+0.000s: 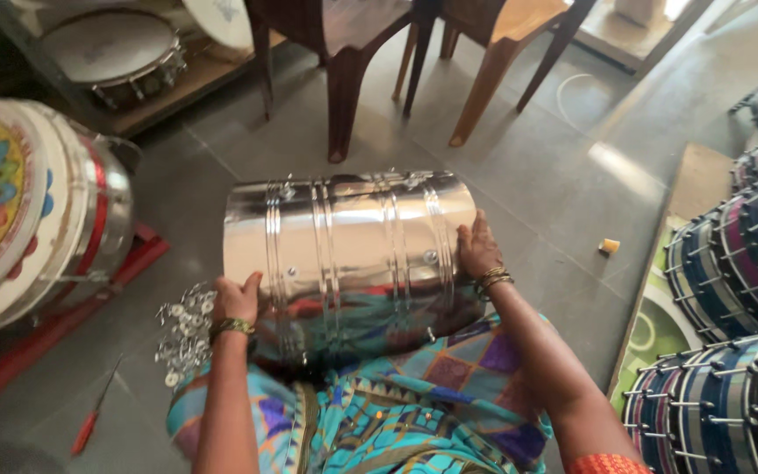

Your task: The person sits on the floor and repeatedly taps the metal body of a drum with their hands. They rotate the drum to inspect different sections of the shiny surface. The person then lifts the drum to show the interior before placing it back down.

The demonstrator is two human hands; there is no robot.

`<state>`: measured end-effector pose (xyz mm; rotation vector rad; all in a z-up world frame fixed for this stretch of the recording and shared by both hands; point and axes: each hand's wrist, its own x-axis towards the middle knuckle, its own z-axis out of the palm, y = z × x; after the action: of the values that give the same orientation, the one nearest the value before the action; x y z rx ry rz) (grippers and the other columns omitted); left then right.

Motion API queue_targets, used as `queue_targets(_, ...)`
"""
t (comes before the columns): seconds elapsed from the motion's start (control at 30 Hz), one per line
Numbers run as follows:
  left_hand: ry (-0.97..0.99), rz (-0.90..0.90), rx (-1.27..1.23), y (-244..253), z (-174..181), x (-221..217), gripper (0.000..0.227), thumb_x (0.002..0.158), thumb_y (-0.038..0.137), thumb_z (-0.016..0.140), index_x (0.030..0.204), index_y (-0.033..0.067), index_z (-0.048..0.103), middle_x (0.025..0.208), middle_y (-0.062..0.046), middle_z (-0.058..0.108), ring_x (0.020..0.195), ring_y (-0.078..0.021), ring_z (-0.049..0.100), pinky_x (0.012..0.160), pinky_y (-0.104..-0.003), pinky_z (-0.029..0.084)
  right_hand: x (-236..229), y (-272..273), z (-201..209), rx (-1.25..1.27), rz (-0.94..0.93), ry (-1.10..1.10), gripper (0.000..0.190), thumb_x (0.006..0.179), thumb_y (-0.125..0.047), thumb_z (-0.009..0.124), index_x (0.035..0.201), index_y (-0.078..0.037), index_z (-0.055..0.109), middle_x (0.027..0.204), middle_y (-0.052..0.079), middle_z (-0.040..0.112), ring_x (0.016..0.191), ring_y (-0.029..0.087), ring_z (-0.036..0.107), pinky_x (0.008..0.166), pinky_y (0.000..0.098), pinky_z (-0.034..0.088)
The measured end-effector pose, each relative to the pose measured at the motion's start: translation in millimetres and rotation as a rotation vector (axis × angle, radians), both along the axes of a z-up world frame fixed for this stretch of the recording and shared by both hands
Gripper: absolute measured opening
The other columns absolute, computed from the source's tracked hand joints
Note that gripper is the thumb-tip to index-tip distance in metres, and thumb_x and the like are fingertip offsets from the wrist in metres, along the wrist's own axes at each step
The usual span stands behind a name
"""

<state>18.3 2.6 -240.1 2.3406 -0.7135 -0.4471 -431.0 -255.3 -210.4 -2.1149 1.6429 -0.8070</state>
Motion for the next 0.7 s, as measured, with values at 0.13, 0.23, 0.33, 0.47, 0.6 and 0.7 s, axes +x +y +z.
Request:
queue_targets(0.13,-0.054,0.062,-0.070,9.3,15.3,-22.2,0.067,0.088,0.064,0.070,0.107,0.0009,0.060,0.099,-0.023,0.070,0.096,-0.0461,0.066,0.084,-0.056,0.051,-14.8,-13.7,2.6,0.090,0.061,0.061,0.074,0.101,-0.049,0.052,0.158,-0.009,0.029,0.134,0.034,0.057,0.121,0.052,0.056,0.100,0.0569,0.046)
queue_targets(0.23,-0.068,0.092,-0.181,10.2,19.4,-28.5,0.064,0.087,0.056,0.075,0.114,0.0006,0.057,0.099,-0.019,0.068,0.097,-0.0416,0.066,0.085,-0.053,0.051,-32.9,-12.4,20.6,-0.014,0.171,0.133,0.067,0.096,-0.042,0.061,0.150,-0.007,0.044,0.131,0.030,0.060,0.120,0.048,0.059,0.100,0.0533,0.048)
queue_targets(0.33,-0.160,0.098,-0.387,8.2,18.6,-30.7,0.067,0.086,0.042,0.080,0.129,-0.0008,0.052,0.111,-0.020,0.064,0.105,-0.0398,0.063,0.090,-0.050,0.050,-51.8,13.4,54.4,-0.170,0.216,0.199,0.048,0.093,-0.031,0.065,0.136,-0.011,0.062,0.127,0.021,0.066,0.110,0.041,0.067,0.095,0.0465,0.054)
queue_targets(0.47,-0.422,0.117,-0.520,5.5,33.9,-41.4,0.062,0.087,0.024,0.081,0.136,-0.0001,0.052,0.128,-0.021,0.059,0.120,-0.0420,0.057,0.102,-0.051,0.044,-22.9,65.1,94.8,-0.106,0.390,0.153,0.033,0.096,-0.022,0.065,0.127,-0.015,0.067,0.119,0.012,0.070,0.101,0.032,0.072,0.089,0.0389,0.058)
queue_targets(0.6,-0.558,0.036,-0.499,6.2,63.0,-57.4,0.044,0.080,0.012,0.074,0.123,0.0116,0.064,0.132,-0.013,0.063,0.122,-0.0372,0.057,0.102,-0.050,0.042,15.3,92.7,109.7,-0.098,0.528,0.352,0.036,0.094,-0.020,0.066,0.129,-0.013,0.062,0.114,0.013,0.068,0.097,0.034,0.069,0.081,0.0432,0.056)
queue_targets(0.7,-0.591,-0.170,-0.572,0.6,70.4,-58.8,0.035,0.089,0.006,0.066,0.123,0.0132,0.068,0.131,-0.007,0.066,0.126,-0.0303,0.058,0.106,-0.049,0.042,29.4,86.2,104.7,-0.195,0.545,0.566,0.035,0.089,-0.012,0.062,0.124,-0.014,0.061,0.108,0.009,0.067,0.101,0.032,0.068,0.081,0.0431,0.057)
